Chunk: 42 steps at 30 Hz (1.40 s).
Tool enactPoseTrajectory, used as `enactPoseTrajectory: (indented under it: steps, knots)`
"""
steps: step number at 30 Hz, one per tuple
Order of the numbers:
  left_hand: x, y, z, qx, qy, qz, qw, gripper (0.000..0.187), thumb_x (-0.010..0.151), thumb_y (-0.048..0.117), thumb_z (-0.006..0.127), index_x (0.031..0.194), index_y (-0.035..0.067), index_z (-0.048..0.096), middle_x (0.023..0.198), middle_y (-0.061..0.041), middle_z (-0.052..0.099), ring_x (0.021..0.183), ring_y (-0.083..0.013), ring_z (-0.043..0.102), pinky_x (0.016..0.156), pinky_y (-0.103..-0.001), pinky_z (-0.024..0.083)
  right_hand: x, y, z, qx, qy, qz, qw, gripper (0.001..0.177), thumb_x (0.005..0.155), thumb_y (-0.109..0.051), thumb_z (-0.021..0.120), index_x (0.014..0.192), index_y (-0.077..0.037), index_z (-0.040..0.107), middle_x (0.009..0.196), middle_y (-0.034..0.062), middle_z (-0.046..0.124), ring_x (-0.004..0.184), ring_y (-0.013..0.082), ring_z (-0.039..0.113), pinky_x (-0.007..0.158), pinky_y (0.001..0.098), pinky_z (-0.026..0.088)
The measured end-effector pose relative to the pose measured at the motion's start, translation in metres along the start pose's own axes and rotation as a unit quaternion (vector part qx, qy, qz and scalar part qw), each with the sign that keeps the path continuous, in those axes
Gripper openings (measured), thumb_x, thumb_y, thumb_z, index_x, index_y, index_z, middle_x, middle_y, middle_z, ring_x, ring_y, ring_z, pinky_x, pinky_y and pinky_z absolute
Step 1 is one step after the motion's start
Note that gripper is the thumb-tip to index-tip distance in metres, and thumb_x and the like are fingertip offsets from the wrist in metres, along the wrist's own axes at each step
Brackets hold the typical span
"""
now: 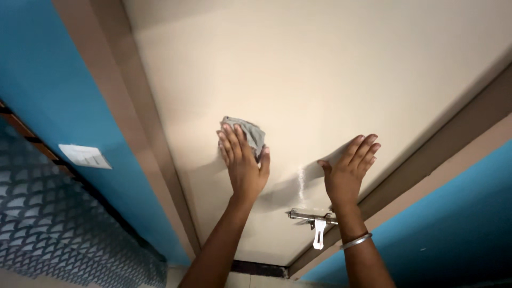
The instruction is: The person wipes a door using a cloth after holding a spray bottle.
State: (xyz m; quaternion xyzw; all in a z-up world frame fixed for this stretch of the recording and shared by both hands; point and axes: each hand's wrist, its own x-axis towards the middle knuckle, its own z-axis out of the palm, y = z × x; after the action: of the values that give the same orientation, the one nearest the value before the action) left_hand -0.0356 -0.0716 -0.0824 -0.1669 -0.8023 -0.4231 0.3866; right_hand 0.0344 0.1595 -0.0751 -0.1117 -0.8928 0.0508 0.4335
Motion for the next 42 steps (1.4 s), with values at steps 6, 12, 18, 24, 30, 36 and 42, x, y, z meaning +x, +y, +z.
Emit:
enactPoseTrajectory:
  steps: [6, 12, 18, 24, 30, 36, 42]
  knots:
    - [0.014, 0.024, -0.002, 0.025, -0.003, 0.031, 0.999, 0.097, 0.093, 0.042, 0.063, 0.155, -0.016, 0.016, 0.162, -0.042, 0.009, 0.152, -0.0592, 0.006, 0.121, -0.068, 0.005, 0.001, -0.003, 0.000, -0.015, 0.004, -0.005, 1.000, 0.124, 0.081, -0.040, 0.085, 0.162, 0.009, 0.006, 0.169, 0.0345, -0.004, 0.157, 0.0555, -0.002, 0.125, 0.0688, 0.017]
    - [0.005, 0.019, -0.006, 0.042, -0.030, 0.026, 0.998, 0.093, 0.095, 0.040, 0.062, 0.156, -0.015, 0.018, 0.164, -0.040, 0.011, 0.154, -0.0561, 0.008, 0.124, -0.065, 0.007, -0.001, -0.004, 0.000, -0.022, 0.006, 0.000, 1.000, 0.123, 0.081, -0.042, 0.085, 0.162, 0.009, 0.008, 0.169, 0.0332, -0.003, 0.157, 0.0540, -0.001, 0.125, 0.0684, 0.017]
    - [0.017, 0.007, -0.003, 0.017, 0.012, 0.004, 1.000, 0.086, 0.101, 0.036, 0.057, 0.159, -0.014, 0.017, 0.167, -0.038, 0.009, 0.156, -0.0549, 0.006, 0.126, -0.064, 0.005, -0.003, -0.005, -0.001, -0.029, -0.001, 0.002, 1.000, 0.122, 0.086, -0.039, 0.084, 0.163, 0.010, 0.003, 0.170, 0.0338, -0.005, 0.158, 0.0544, -0.002, 0.127, 0.0666, 0.018]
    - [0.028, 0.009, -0.005, 0.033, 0.001, 0.028, 0.999, 0.080, 0.102, 0.035, 0.055, 0.160, -0.008, 0.021, 0.168, -0.035, 0.010, 0.157, -0.0536, 0.006, 0.126, -0.064, 0.004, -0.003, -0.010, -0.003, -0.020, -0.010, 0.031, 0.999, 0.121, 0.083, -0.029, 0.086, 0.164, 0.008, 0.003, 0.170, 0.0327, -0.005, 0.158, 0.0538, -0.001, 0.128, 0.0635, 0.019]
    - [0.025, 0.004, -0.012, 0.023, -0.016, 0.045, 0.999, 0.077, 0.101, 0.037, 0.055, 0.159, -0.006, 0.027, 0.167, -0.033, 0.018, 0.157, -0.0521, 0.013, 0.126, -0.062, 0.007, -0.005, -0.013, -0.006, 0.011, 0.012, 0.013, 1.000, 0.119, 0.083, -0.026, 0.087, 0.164, 0.007, 0.005, 0.170, 0.0325, -0.004, 0.158, 0.0553, 0.003, 0.131, 0.0561, 0.019]
    - [0.015, -0.010, -0.013, 0.065, -0.032, 0.078, 0.994, 0.075, 0.098, 0.036, 0.057, 0.159, -0.001, 0.033, 0.166, -0.027, 0.025, 0.155, -0.0475, 0.019, 0.126, -0.061, 0.008, -0.012, -0.019, -0.005, 0.019, 0.007, 0.019, 1.000, 0.110, 0.091, -0.023, 0.081, 0.164, 0.008, 0.005, 0.171, 0.0324, -0.006, 0.158, 0.0579, 0.004, 0.131, 0.0567, 0.020]
    - [0.004, -0.027, -0.027, 0.032, -0.064, 0.056, 0.996, 0.078, 0.093, 0.033, 0.059, 0.160, -0.001, 0.033, 0.168, -0.025, 0.027, 0.157, -0.0436, 0.018, 0.128, -0.057, 0.011, -0.028, -0.037, -0.012, 0.064, -0.043, 0.058, 0.995, 0.111, 0.086, -0.023, 0.081, 0.161, 0.006, 0.005, 0.167, 0.0336, -0.008, 0.152, 0.0597, 0.004, 0.124, 0.0591, 0.022]
